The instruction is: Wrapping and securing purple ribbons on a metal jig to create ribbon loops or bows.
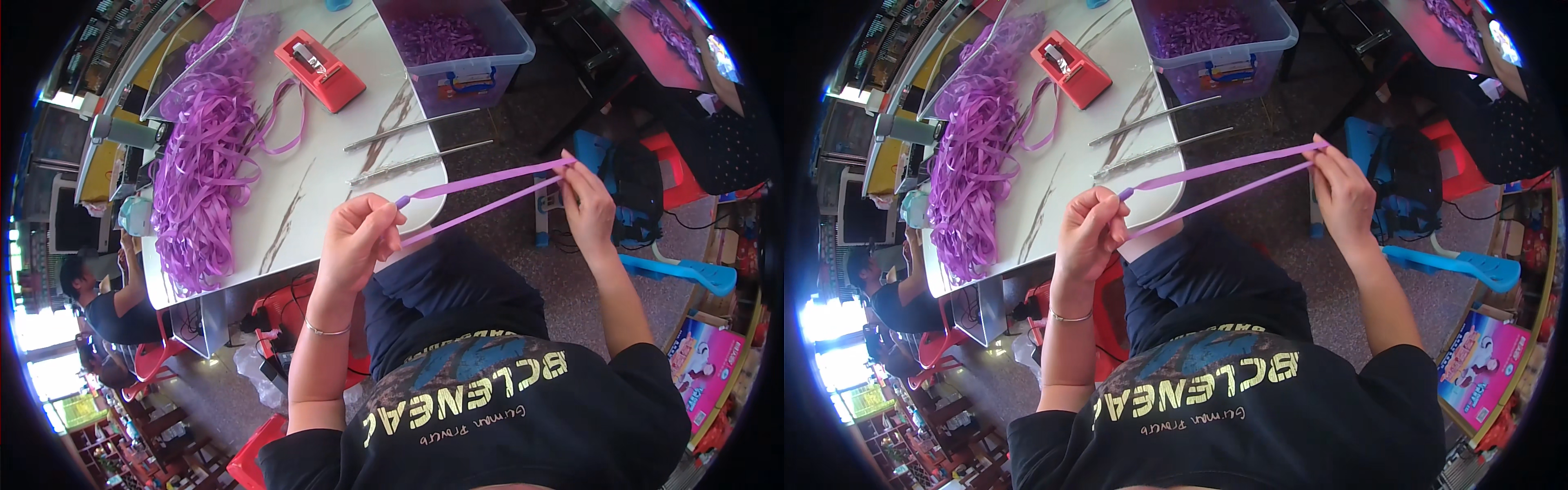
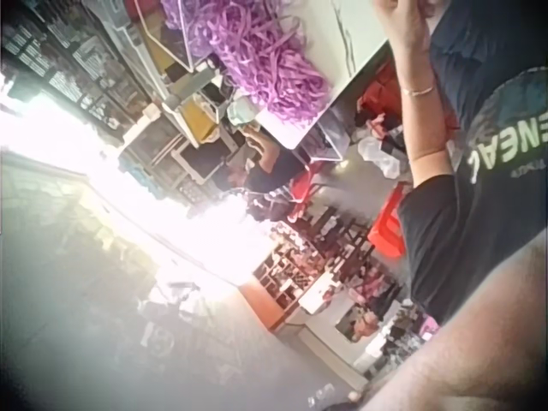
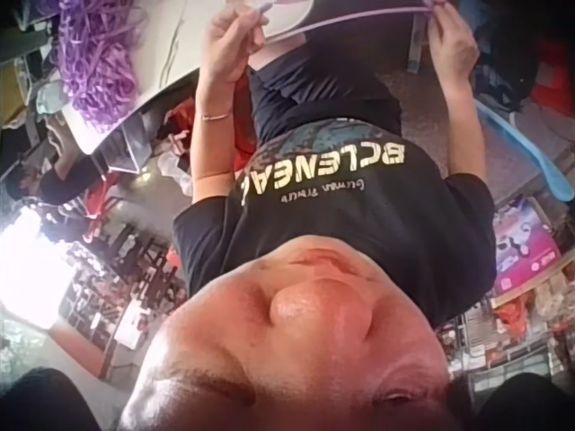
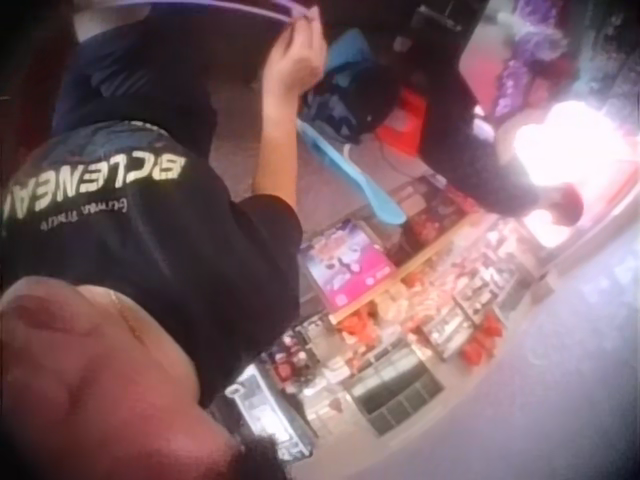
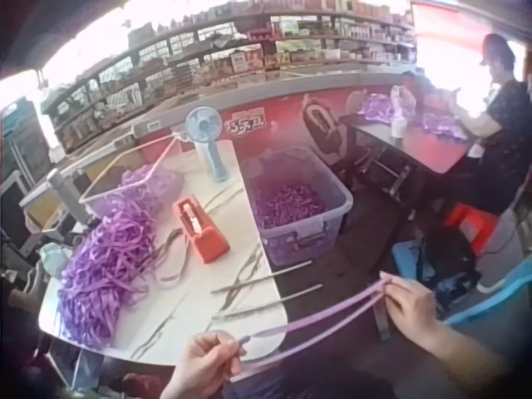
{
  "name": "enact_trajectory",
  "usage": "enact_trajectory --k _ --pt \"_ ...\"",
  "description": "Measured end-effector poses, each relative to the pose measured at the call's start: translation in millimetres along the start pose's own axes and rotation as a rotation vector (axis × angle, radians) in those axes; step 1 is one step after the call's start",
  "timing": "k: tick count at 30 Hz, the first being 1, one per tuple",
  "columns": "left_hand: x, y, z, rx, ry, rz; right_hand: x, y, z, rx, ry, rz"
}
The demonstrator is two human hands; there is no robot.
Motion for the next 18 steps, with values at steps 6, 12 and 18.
enact_trajectory --k 6,12,18 --pt "9 2 -2 0.088 0.028 0.057 -3 -3 8 0.020 -0.001 -0.076" --pt "-1 -10 -29 0.260 -0.082 0.061 -12 16 -47 0.702 -0.750 -0.512" --pt "-5 -32 -56 0.361 -0.188 0.139 66 -43 -39 0.451 -1.264 -0.102"
Point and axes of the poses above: each hand's wrist, its own y-axis away from the middle knuckle, its own z-axis out of the back of the hand, x = y × z, the point moved 7 cm from there along -y, towards the middle knuckle, and after that the axes turned 5 degrees about z, right-handed, at the moved point
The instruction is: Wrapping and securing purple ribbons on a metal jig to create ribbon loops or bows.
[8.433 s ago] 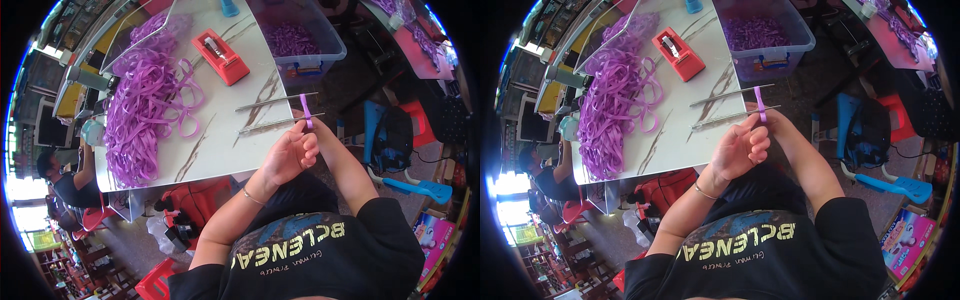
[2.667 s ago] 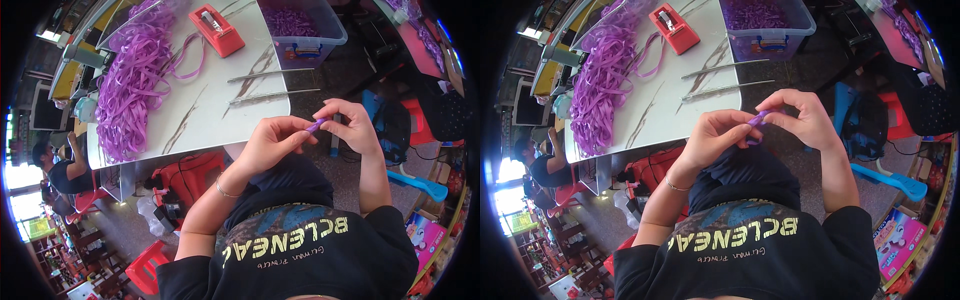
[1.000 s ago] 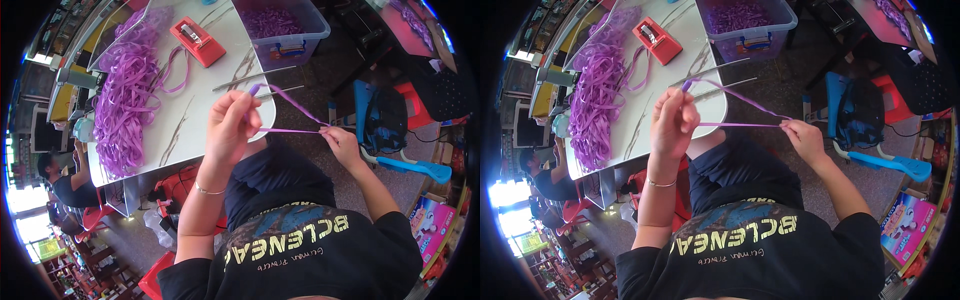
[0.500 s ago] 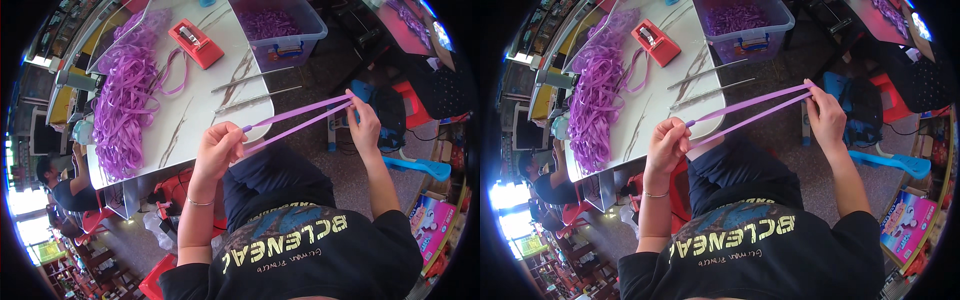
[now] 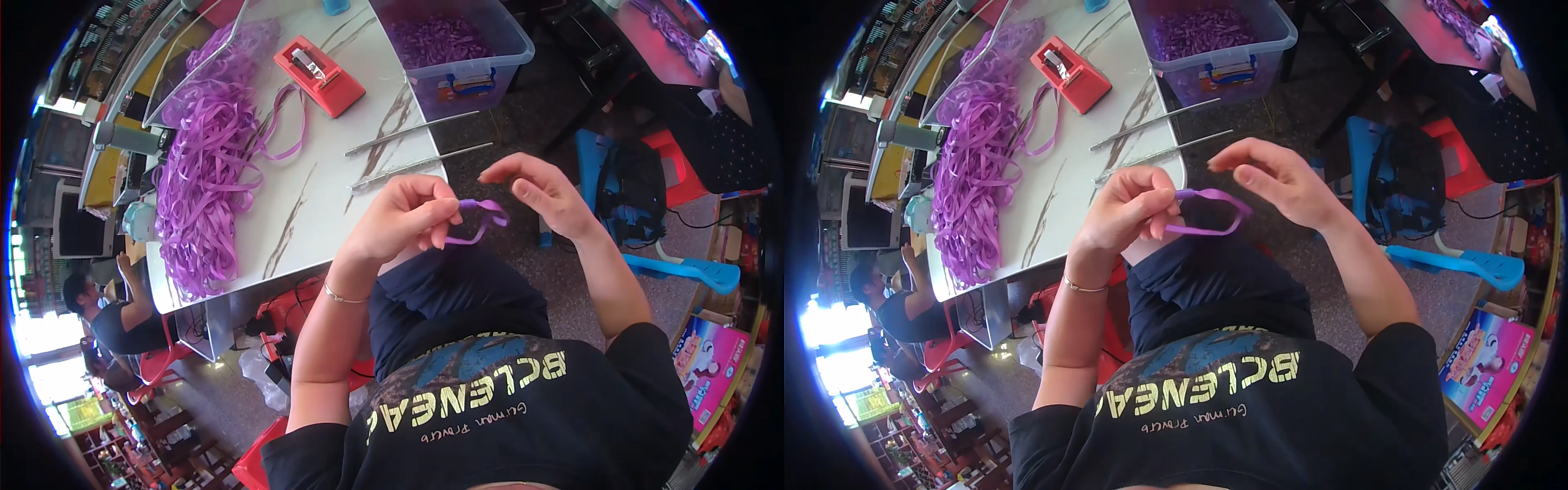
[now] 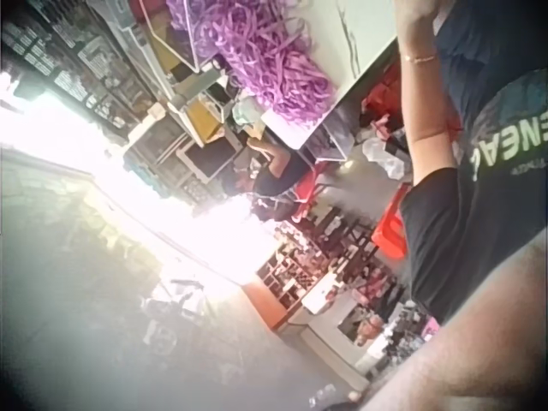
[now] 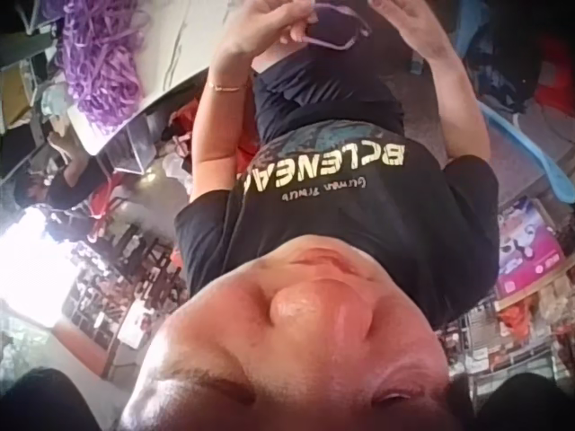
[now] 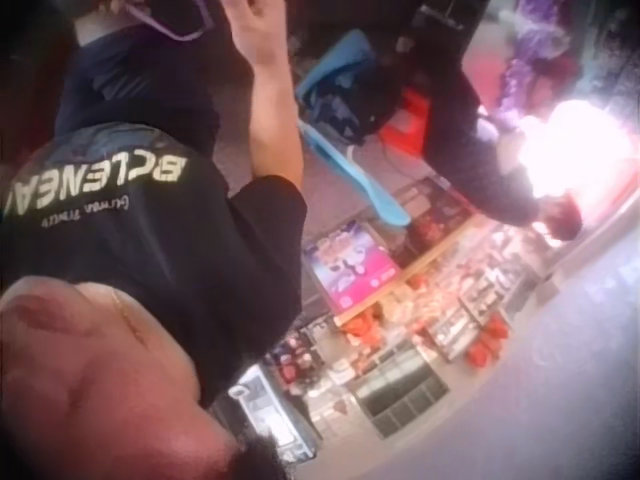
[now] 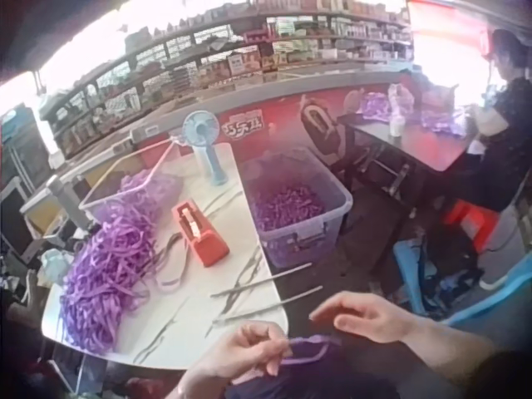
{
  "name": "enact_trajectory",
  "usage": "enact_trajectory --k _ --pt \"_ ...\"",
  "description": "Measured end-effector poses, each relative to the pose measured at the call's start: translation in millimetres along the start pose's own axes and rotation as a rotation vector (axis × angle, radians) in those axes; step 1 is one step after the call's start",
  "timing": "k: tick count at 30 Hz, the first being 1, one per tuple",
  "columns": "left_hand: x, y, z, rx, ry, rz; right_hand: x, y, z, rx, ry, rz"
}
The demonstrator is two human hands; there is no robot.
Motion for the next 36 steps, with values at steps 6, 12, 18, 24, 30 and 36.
enact_trajectory --k 6,12,18,24,30,36 --pt "-12 -15 0 0.068 -0.043 -0.012 1 -16 -17 0.243 -0.277 -0.198" --pt "-21 -30 -4 0.218 -0.075 -0.051 -12 -16 -11 0.187 -0.355 -0.234" --pt "-43 -55 -6 0.210 -0.696 -0.324 -19 -8 16 -0.034 -0.441 -0.235" --pt "-61 -96 33 -0.089 -0.757 -0.363 -46 -4 66 -0.266 -0.112 -0.245" --pt "-42 -102 67 -0.322 -0.633 -0.383 -62 -30 66 -0.435 0.023 -0.113" --pt "-41 -97 66 -0.402 -0.767 -0.491 -88 -40 39 -0.436 0.012 -0.085"
Point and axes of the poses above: each hand's wrist, its own y-axis away from the middle knuckle, its own z-axis out of the back of the hand, x = y × z, the point moved 7 cm from there along -y, towards the middle knuckle, and after that the axes turned 5 degrees about z, right-handed, at the moved point
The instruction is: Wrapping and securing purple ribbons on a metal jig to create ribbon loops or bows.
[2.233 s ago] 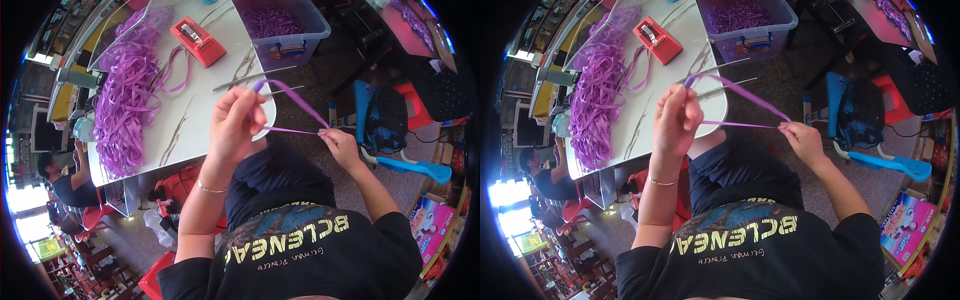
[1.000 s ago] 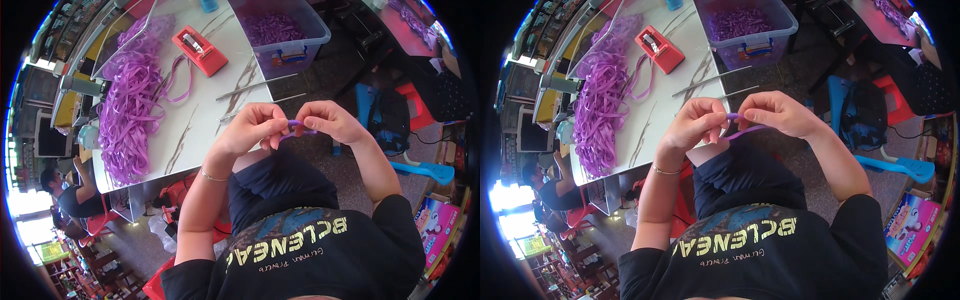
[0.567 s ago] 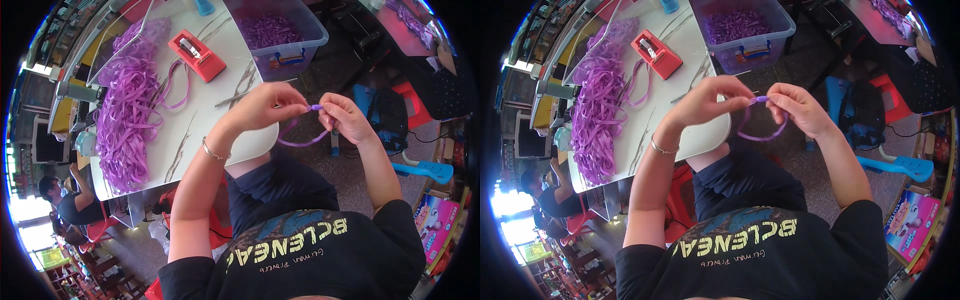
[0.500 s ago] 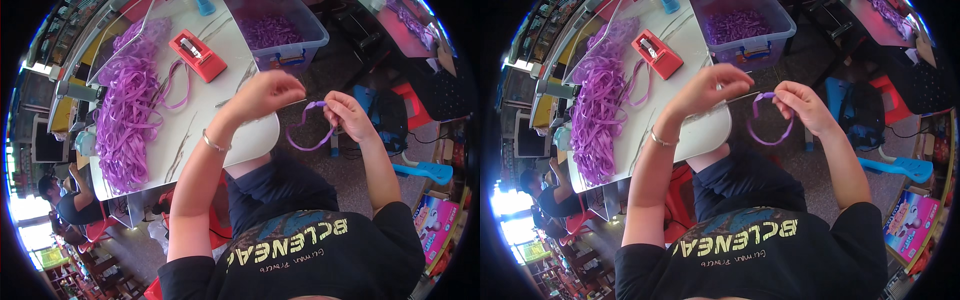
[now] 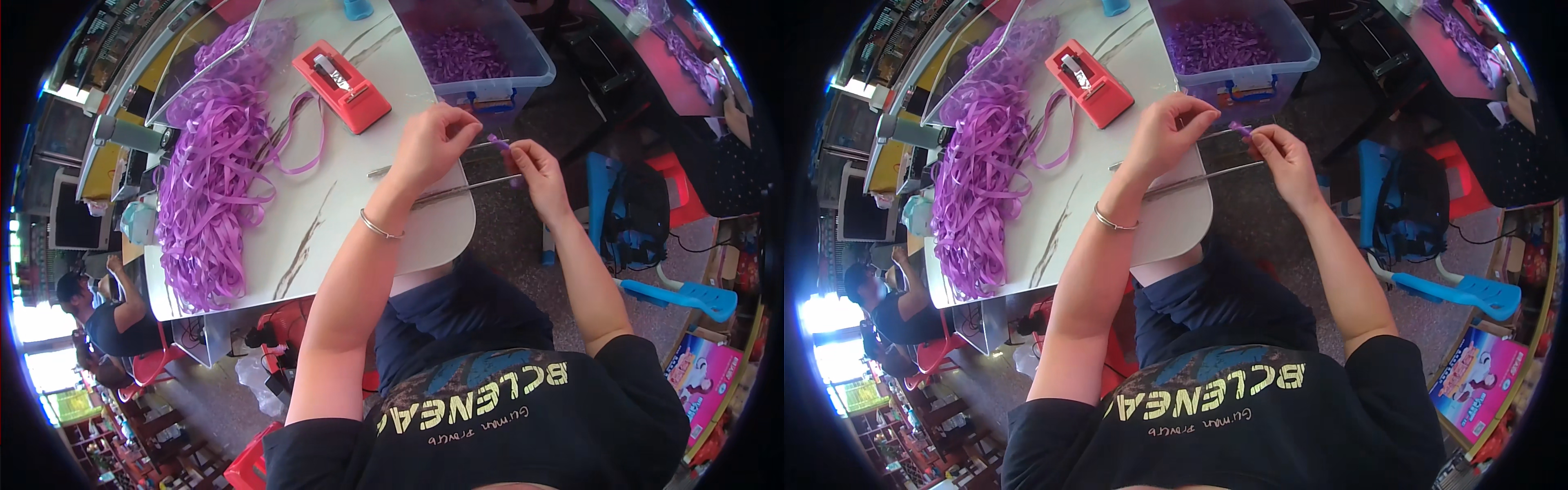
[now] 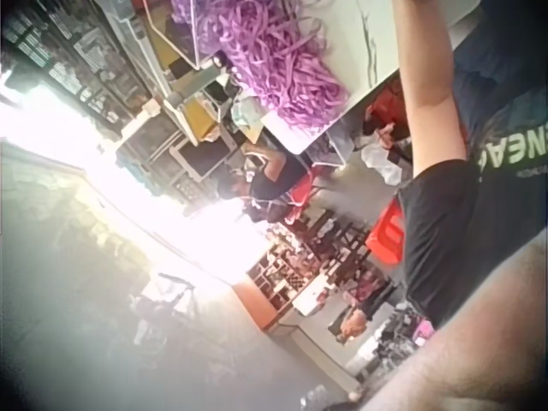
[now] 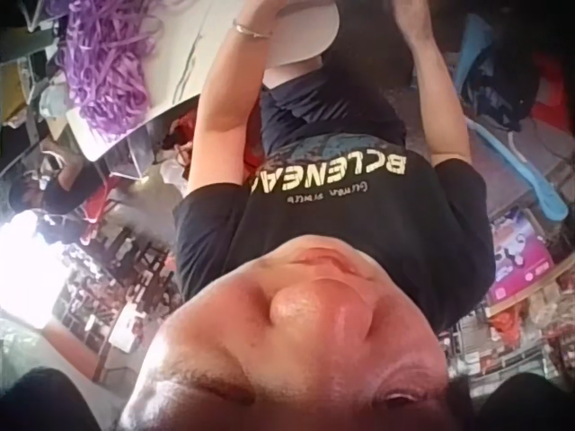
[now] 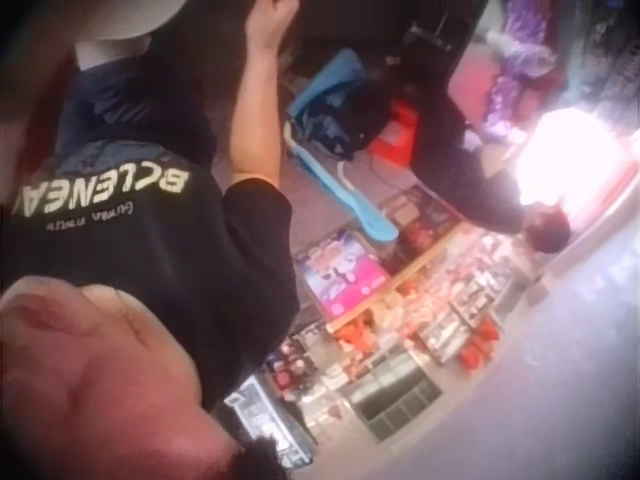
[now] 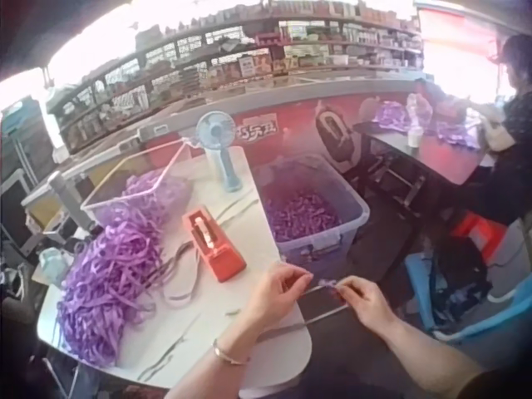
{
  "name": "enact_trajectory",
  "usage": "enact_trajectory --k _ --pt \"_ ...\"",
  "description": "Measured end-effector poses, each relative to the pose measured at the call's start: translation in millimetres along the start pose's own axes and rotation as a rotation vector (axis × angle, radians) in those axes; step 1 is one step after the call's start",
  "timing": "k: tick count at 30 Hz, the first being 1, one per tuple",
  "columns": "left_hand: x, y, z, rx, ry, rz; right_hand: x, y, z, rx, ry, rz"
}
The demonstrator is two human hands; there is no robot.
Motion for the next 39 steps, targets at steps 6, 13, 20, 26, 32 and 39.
enact_trajectory --k 6,13,20,26,32,39 --pt "-11 5 -1 0.004 -0.205 -0.038 -14 8 -15 -0.002 -0.045 0.025" --pt "-9 2 -3 0.015 -0.257 -0.056 -10 13 -23 -0.040 -0.038 0.000" --pt "-9 1 -1 -0.019 -0.267 -0.028 -11 14 -22 -0.084 -0.009 0.011" --pt "-7 -1 -5 0.019 -0.321 -0.038 -13 19 -25 -0.046 -0.055 -0.016" --pt "-8 -2 -6 0.063 -0.364 -0.039 -17 56 -28 0.087 -0.066 -0.121" --pt "-4 -7 -8 0.099 -0.403 0.011 17 142 -12 0.159 0.051 -0.207"
Point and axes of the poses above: each hand's wrist, its own y-axis away from the middle knuckle, its own z-axis out of the back of the hand, x = y × z, the point moved 7 cm from there along -y, towards the middle knuckle, and after that the axes turned 5 degrees about z, right-handed, at the moved point
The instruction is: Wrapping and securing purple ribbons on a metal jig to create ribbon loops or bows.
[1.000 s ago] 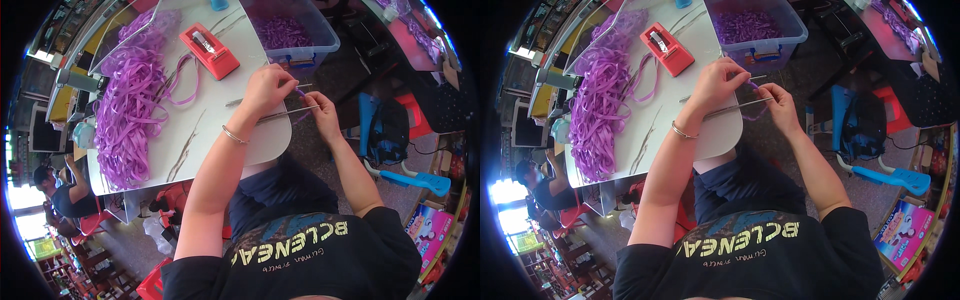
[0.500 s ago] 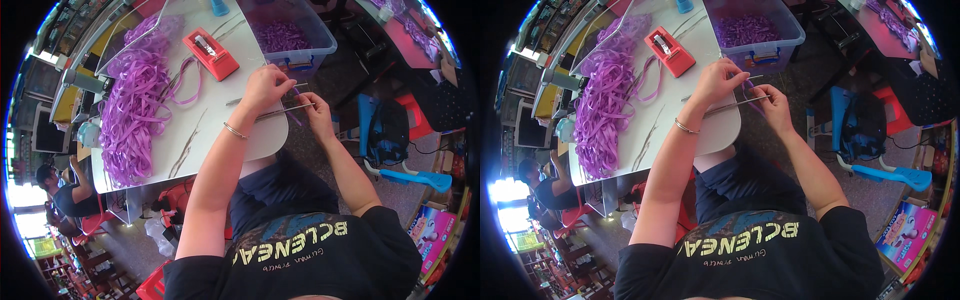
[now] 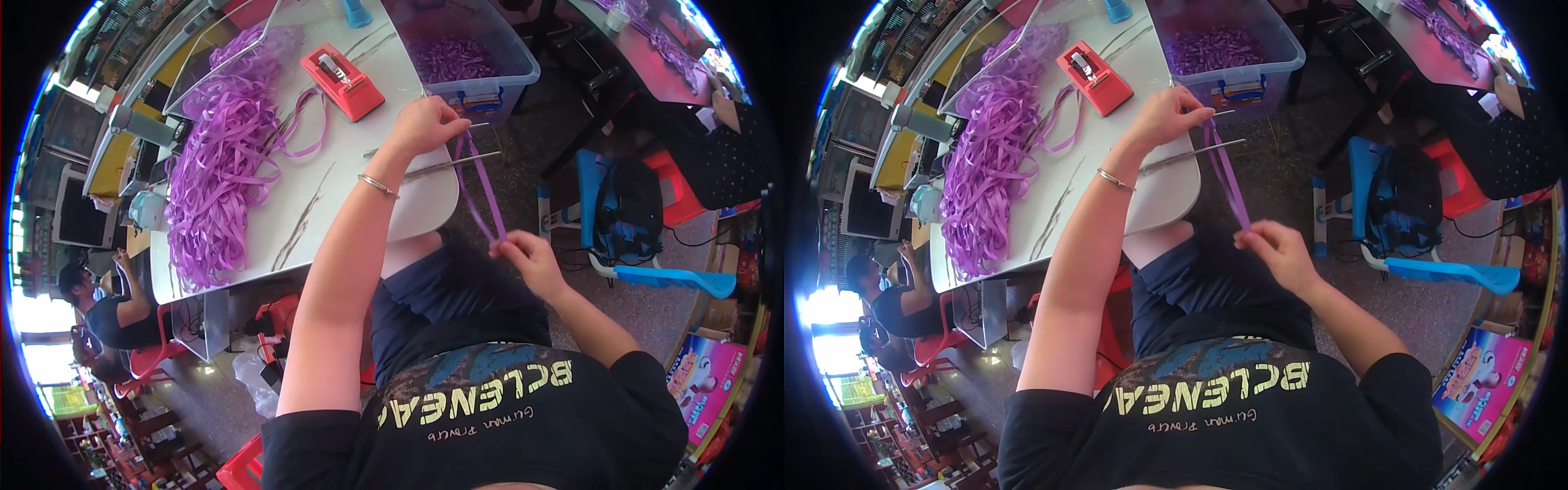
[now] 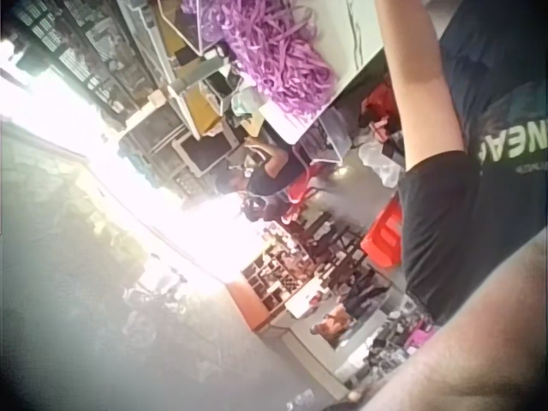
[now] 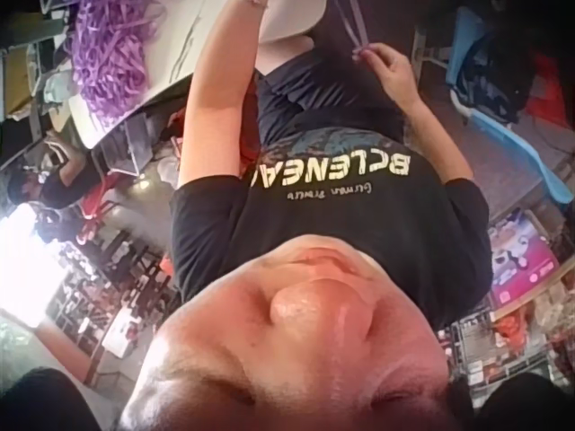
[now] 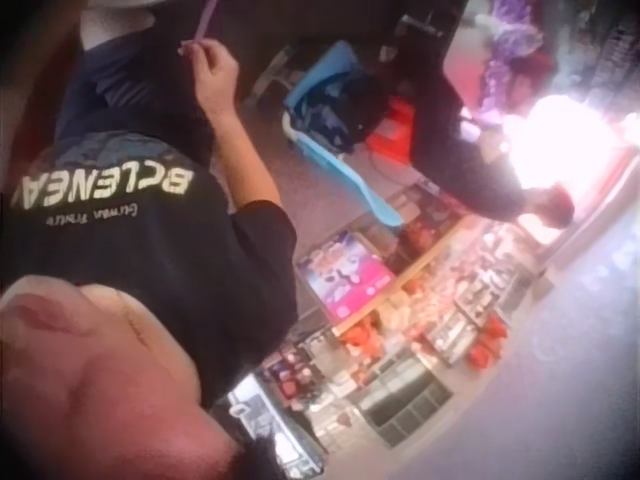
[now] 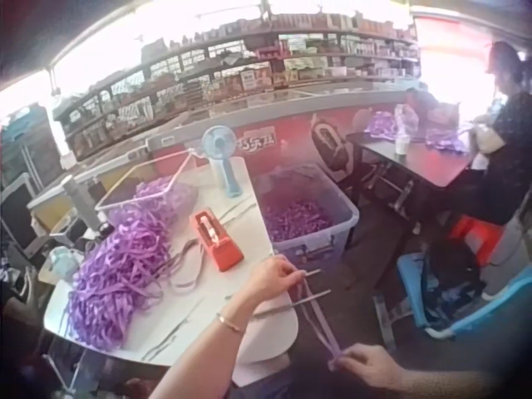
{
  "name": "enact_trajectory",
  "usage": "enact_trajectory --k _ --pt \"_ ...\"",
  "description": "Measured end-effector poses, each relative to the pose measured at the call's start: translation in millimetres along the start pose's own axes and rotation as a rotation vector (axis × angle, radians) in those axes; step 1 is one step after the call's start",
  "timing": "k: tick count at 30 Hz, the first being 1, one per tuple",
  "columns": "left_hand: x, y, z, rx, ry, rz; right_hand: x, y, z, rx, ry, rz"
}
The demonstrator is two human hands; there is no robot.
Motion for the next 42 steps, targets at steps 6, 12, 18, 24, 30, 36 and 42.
enact_trajectory --k 6,12,18,24,30,36,42 --pt "7 -1 -4 0.102 0.040 0.068 19 74 2 0.143 0.386 0.135" --pt "0 2 -3 0.169 0.019 0.176 27 101 -5 0.203 0.242 0.126" --pt "0 2 -4 0.164 0.028 0.168 17 105 -10 0.195 0.077 0.032" --pt "-3 3 -6 0.157 0.038 0.182 52 102 -6 0.267 0.045 0.055" --pt "11 2 -5 0.094 0.001 0.131 167 53 -1 0.427 0.282 0.636" --pt "2 -2 -6 0.092 0.005 0.096 244 -60 10 0.298 0.438 0.857" --pt "-3 3 3 -0.004 0.043 -0.094 216 -249 5 0.264 -0.029 0.502"
Point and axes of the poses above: each hand's wrist, its own y-axis away from the middle knuckle, its own z-axis out of the back of the hand, x = y × z, the point moved 7 cm from there along -y, towards the middle knuckle, and after that the axes turned 5 degrees about z, right-handed, at the moved point
